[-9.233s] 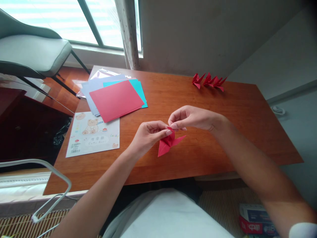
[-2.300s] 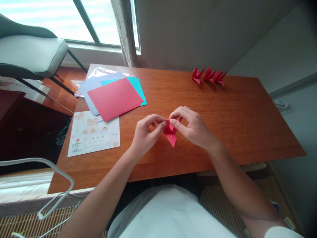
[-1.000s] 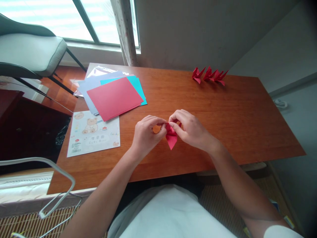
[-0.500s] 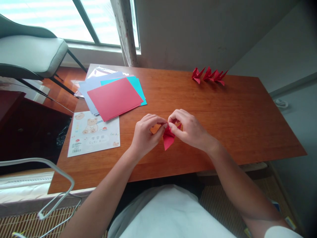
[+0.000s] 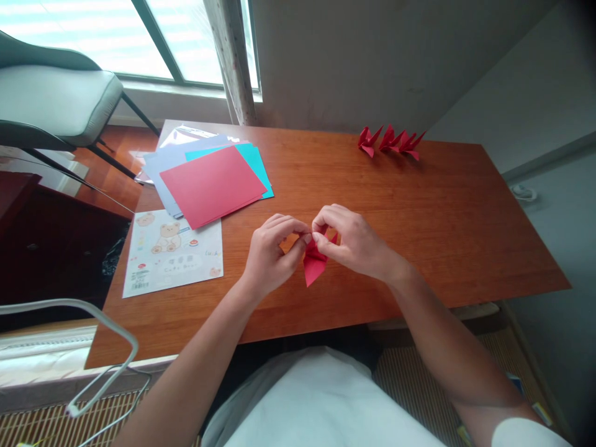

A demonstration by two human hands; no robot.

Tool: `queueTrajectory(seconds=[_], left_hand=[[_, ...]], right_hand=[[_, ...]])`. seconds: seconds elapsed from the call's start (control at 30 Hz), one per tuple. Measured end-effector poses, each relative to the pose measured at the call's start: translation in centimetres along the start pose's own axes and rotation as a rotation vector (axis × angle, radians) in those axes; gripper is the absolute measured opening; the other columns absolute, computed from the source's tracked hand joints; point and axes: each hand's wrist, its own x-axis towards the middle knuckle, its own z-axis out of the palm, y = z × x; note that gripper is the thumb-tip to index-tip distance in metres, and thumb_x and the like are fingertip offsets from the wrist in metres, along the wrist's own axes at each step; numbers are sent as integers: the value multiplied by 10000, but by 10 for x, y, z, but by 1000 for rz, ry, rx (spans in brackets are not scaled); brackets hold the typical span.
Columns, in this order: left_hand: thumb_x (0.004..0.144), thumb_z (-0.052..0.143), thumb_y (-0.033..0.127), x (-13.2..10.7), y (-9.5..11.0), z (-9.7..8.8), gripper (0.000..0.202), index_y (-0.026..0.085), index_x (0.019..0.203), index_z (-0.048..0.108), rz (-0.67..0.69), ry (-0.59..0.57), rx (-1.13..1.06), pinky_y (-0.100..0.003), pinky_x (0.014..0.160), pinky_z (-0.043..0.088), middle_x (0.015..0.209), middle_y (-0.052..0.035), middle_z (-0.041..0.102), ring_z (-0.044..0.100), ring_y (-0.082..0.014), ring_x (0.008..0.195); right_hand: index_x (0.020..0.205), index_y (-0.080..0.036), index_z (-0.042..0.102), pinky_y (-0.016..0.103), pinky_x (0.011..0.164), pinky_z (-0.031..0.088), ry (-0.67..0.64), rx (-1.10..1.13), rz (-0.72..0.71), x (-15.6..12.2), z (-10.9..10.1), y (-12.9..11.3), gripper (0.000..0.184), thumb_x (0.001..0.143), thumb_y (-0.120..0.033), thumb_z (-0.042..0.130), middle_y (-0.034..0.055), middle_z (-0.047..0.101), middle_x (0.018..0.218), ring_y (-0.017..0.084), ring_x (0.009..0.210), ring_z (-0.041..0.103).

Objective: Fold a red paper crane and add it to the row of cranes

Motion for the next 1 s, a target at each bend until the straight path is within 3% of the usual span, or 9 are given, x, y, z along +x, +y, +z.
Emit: queueTrajectory(seconds=[0.17, 0.3, 0.43, 0.67, 1.0], left_hand=[[876, 553, 110, 0, -5, -4, 147, 213, 821, 642, 64, -145, 54, -329, 740, 458, 761, -13, 684, 568, -182, 738], [904, 549, 134, 1, -6, -4, 147, 220, 839, 649, 108, -177, 116, -325, 731, 464, 773, -20, 688, 565, -191, 754], [909, 563, 138, 2, -4, -5, 151, 221, 817, 650, 121, -121, 120, -317, 716, 470, 757, -15, 692, 574, -181, 736], [922, 623, 182, 1, -8, -5, 118, 202, 814, 667, 58, 36, 108, -306, 719, 478, 765, -13, 698, 586, -166, 737], [911, 666, 200, 2, -13, -1, 88, 204, 826, 692, 41, 41, 100, -280, 719, 471, 774, -1, 697, 601, -151, 743]], right_hand=[[848, -228, 510, 333, 799, 427, -97, -50, -34, -3, -2, 5, 125, 931, -136, 519, 17, 581, 857, 194, 850, 512], [829, -233, 486, 324, 793, 426, -121, -103, -54, -4, 0, 11, 147, 902, -114, 534, 9, 562, 842, 189, 834, 493], [841, -230, 506, 317, 792, 434, -102, -63, -51, -3, -1, 13, 126, 918, -140, 547, 5, 580, 855, 178, 831, 509], [903, -218, 620, 296, 795, 469, 131, 253, 59, -9, -7, 21, 54, 922, -240, 665, 3, 648, 898, 158, 839, 594], [850, -230, 723, 316, 791, 471, 211, 343, 58, -15, -3, 35, 59, 905, -249, 714, 14, 693, 883, 169, 836, 626]])
